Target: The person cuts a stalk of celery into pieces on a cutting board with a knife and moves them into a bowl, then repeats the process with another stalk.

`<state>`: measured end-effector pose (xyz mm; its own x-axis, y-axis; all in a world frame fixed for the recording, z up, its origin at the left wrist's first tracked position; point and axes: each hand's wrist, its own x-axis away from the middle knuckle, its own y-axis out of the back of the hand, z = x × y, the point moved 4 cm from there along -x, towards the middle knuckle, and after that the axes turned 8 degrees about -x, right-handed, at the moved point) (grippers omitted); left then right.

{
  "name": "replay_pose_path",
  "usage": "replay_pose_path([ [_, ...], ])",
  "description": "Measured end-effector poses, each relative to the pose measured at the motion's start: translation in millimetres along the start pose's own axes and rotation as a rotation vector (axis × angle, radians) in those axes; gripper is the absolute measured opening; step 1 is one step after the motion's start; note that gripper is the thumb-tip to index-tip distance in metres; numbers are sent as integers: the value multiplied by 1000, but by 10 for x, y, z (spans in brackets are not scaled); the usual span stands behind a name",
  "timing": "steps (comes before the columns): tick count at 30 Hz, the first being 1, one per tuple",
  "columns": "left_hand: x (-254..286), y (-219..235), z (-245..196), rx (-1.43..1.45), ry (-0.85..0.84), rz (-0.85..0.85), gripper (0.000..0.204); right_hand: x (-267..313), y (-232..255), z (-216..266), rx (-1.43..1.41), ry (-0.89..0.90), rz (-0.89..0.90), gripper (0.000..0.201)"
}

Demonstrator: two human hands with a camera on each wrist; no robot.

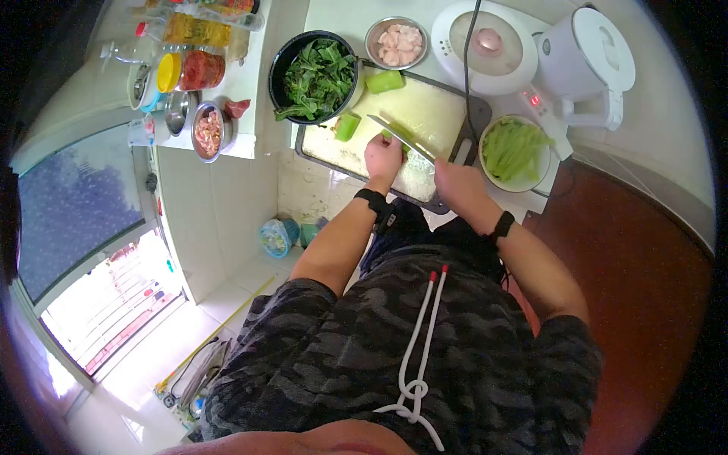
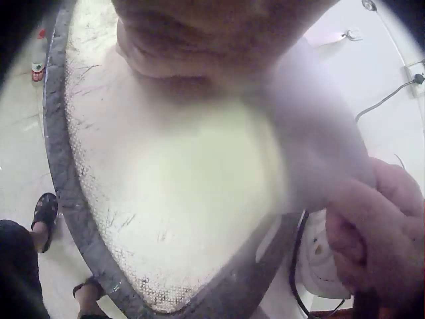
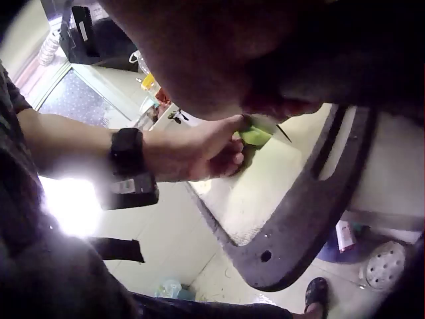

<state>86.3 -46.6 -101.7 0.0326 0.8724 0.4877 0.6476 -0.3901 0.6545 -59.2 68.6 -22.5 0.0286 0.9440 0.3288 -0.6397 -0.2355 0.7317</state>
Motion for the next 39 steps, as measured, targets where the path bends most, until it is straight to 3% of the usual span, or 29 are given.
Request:
replay_pose_path([
  [8,-50,-72,112,-58,57,-54,40,-201,-151,-57,-77,-10,-8,18],
  [13,2,-35,52,-1,48,-38,39,-22,-30,-36,-89,-11,27,17],
  [20,-26,-50,91,-52,19,-52,40,-159,-172,-77,-125,14,-63,16],
  [24,64,29,-6,-40,44,-35,41,17,32,44,-140,-9,-56,15],
  [27,31,-4,1,-16,47,-15,41,-35,-58,-8,-97,-40,15,16],
  [32,-15,-37,72,-56,48,-57,40,-189,-217,-57,-113,-20,-48,17],
  [39,-17,-29,50,-79,-22,-79,42,-23,-21,-1,-111,4,-18,17],
])
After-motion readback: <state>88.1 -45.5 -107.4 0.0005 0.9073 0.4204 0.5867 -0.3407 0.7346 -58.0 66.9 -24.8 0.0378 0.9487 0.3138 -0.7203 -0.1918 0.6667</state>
